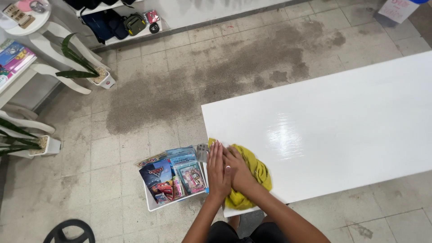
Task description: Wiping a display table and a plastic lunchbox with a cleaning cloth.
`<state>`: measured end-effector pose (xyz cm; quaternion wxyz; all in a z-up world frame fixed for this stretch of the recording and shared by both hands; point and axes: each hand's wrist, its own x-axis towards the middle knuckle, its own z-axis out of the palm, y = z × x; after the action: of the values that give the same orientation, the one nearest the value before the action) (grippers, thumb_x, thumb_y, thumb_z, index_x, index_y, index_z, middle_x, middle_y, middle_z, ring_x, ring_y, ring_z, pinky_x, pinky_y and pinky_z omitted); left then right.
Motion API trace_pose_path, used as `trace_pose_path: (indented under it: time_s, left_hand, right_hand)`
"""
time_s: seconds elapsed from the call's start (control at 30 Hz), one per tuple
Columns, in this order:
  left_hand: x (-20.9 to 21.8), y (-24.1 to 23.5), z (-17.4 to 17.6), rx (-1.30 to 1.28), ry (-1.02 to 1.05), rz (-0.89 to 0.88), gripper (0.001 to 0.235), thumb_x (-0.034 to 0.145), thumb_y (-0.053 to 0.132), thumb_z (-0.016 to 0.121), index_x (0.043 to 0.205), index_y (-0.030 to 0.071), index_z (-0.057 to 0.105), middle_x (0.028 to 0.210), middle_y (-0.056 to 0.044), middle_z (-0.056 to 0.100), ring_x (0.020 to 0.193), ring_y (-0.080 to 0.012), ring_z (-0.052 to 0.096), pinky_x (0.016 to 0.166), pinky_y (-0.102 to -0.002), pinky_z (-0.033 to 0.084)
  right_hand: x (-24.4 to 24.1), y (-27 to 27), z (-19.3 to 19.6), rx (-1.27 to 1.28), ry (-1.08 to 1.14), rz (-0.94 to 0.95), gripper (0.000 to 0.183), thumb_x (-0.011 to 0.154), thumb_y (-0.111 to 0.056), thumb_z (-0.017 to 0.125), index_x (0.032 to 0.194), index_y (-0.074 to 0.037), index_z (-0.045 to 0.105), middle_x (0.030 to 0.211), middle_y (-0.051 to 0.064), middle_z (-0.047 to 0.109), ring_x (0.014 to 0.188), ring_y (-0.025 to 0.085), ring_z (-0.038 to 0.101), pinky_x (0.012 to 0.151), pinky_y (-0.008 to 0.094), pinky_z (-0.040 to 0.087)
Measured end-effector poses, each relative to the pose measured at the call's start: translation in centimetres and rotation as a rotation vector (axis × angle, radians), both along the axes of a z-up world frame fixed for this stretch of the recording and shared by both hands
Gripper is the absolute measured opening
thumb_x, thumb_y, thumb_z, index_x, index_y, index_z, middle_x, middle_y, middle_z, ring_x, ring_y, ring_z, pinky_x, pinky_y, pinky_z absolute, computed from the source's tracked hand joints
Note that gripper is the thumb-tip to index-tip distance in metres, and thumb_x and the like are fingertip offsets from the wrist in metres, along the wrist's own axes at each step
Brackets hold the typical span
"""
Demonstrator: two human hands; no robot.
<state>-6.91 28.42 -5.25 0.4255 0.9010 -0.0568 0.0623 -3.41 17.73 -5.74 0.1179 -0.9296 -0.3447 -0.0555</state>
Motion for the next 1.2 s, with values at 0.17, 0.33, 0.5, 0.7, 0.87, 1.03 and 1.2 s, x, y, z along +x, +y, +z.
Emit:
trace_pose_path:
  time_s: [0.17,0.33,0.5,0.7,0.87,1.03,1.2]
  left_hand:
    - [-0.5,-0.6,-0.2,0.199,0.047,-0.196,0.081,0.102,0.063,0.02,0.159,0.006,0.029,0.165,-0.018,0.029,0.154,-0.0363,0.024,0.125,-0.052,0.012]
    - [0.1,-0.8,0.8,0.34,0.034,-0.258,0.074,0.103,0.058,0.031,0.158,0.008,0.033,0.165,-0.016,0.031,0.154,-0.0341,0.023,0.125,-0.051,0.013]
    - [0.1,-1.1,0.6,0.41,0.04,-0.279,0.073,0.103,0.058,0.034,0.157,0.008,0.034,0.165,-0.015,0.031,0.154,-0.0333,0.023,0.125,-0.051,0.013]
    - [0.9,-3.3,1.3,0.459,0.116,-0.289,0.075,0.104,0.057,0.026,0.161,0.009,0.024,0.168,-0.014,0.025,0.156,-0.0337,0.016,0.126,-0.053,0.008]
    - [1.4,-7.3,0.7,0.448,-0.013,-0.279,0.078,0.104,0.059,0.025,0.162,0.006,0.019,0.169,-0.015,0.019,0.158,-0.0304,0.009,0.125,-0.05,0.0]
    - [1.7,-12.8,-0.7,0.583,-0.132,-0.278,0.079,0.103,0.061,0.035,0.162,0.011,0.023,0.168,-0.025,0.009,0.157,-0.0393,0.003,0.123,-0.058,0.002]
    - [2.6,-19.9,-0.1,0.65,-0.214,-0.349,0.076,0.104,0.062,0.034,0.163,0.014,0.023,0.171,-0.017,0.011,0.158,-0.0344,0.003,0.123,-0.057,0.001]
  right_hand:
    - [-2.7,-6.4,-1.7,0.024,0.078,0.062,0.05,0.09,-0.034,0.058,0.137,-0.019,0.063,0.149,0.0,0.057,0.147,0.027,0.041,0.116,0.053,0.029]
    - [0.9,-13.0,1.1,-0.028,0.106,-0.239,0.051,0.104,-0.042,0.045,0.152,-0.028,0.048,0.16,-0.004,0.046,0.149,0.021,0.039,0.119,0.05,0.026]
    - [3.6,-11.8,0.6,-0.075,0.03,-0.5,0.051,0.104,-0.044,0.045,0.152,-0.026,0.05,0.162,-0.004,0.045,0.15,0.02,0.038,0.12,0.047,0.025]
    - [1.0,-8.1,0.9,-0.006,0.085,-0.301,0.051,0.101,-0.041,0.051,0.148,-0.019,0.054,0.161,0.0,0.046,0.151,0.023,0.035,0.118,0.05,0.027]
    - [0.2,-12.3,-1.7,0.079,-0.03,-0.204,0.044,0.102,-0.025,0.052,0.144,-0.013,0.058,0.161,0.005,0.044,0.153,0.024,0.031,0.121,0.051,0.021]
    - [1.3,-19.6,-0.8,0.054,-0.037,-0.329,0.048,0.103,-0.03,0.051,0.149,-0.017,0.053,0.162,0.002,0.043,0.153,0.022,0.031,0.12,0.05,0.023]
    - [3.2,-28.4,-1.5,0.082,-0.109,-0.439,0.048,0.102,-0.026,0.054,0.148,-0.016,0.054,0.158,0.003,0.048,0.149,0.024,0.039,0.116,0.051,0.028]
